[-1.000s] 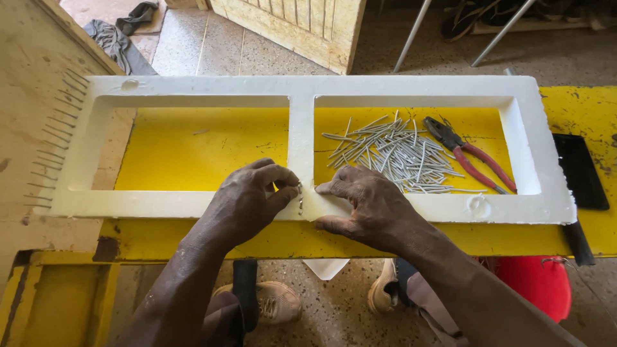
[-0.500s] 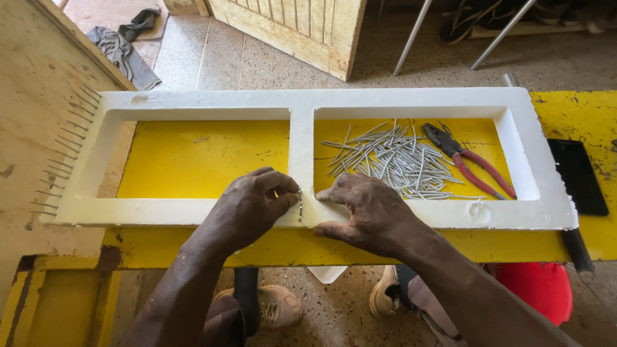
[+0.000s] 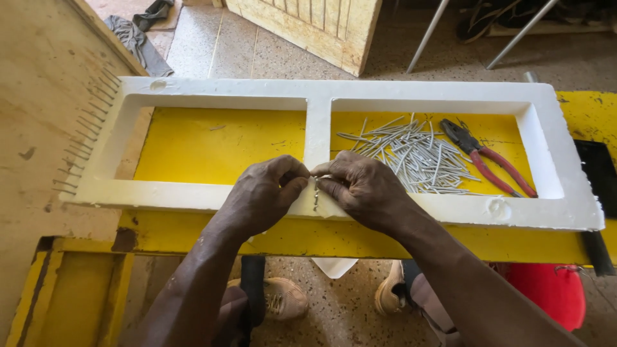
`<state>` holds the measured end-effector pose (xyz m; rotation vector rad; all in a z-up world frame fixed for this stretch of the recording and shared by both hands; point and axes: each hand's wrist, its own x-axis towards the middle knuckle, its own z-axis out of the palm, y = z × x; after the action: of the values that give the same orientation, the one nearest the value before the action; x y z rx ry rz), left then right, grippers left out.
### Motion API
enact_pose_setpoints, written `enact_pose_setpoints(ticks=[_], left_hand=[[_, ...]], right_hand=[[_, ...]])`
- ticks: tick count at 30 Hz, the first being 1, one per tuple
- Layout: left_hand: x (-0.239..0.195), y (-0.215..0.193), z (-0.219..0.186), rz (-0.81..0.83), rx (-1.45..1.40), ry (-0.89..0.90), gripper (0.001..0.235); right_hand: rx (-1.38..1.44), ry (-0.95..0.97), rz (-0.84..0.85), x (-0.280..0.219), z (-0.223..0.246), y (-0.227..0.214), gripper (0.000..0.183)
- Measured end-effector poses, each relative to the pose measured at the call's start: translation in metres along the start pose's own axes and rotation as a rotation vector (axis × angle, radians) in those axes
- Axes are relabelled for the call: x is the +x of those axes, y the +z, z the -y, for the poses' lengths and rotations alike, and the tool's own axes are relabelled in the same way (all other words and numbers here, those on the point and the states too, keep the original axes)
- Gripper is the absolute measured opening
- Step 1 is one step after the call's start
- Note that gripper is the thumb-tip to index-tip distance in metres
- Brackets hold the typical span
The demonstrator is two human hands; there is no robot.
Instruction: Inserting small metal pins into a foam frame at regular intervals
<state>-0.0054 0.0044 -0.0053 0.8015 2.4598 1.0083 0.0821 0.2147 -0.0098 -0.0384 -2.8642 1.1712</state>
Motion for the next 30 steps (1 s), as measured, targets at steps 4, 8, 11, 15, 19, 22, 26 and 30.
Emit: enact_pose_setpoints(ticks=[4, 8, 11, 15, 19, 22, 26, 30], left_hand=[[-0.001, 0.002, 0.003, -0.028, -0.038, 0.008, 0.024], [0.0, 0.0, 0.003, 0.001, -0.029, 0.004, 0.023], [-0.002, -0.003, 0.003, 0.014, -0.038, 0.007, 0.021], [-0.006, -0.006, -0.001, 0.009, -0.047, 0.033, 0.019], [-0.007, -0.001, 0.002, -0.015, -0.036, 0.107, 0.015], [-0.004, 0.002, 0.005, -0.026, -0.028, 0.119, 0.021], [-0.005, 0.004, 0.006, -0.042, 0.001, 0.09, 0.023], [-0.006, -0.005, -0.004, -0.052, 0.061, 0.107, 0.024]], right_hand=[[-0.014, -0.001, 0.028, 0.003, 0.003, 0.001, 0.018], [-0.002, 0.021, 0.009, 0.005, 0.01, 0.002, 0.017], [0.071, 0.012, -0.005, 0.007, 0.013, 0.001, 0.017], [0.085, 0.01, 0.016, 0.007, 0.014, -0.003, 0.017], [0.062, -0.007, 0.022, 0.007, 0.007, -0.002, 0.017], [0.042, -0.011, 0.004, 0.006, 0.006, -0.004, 0.016], [0.027, -0.025, 0.005, 0.002, 0.012, -0.007, 0.016], [0.024, 0.017, -0.036, 0.0, 0.009, -0.011, 0.022]])
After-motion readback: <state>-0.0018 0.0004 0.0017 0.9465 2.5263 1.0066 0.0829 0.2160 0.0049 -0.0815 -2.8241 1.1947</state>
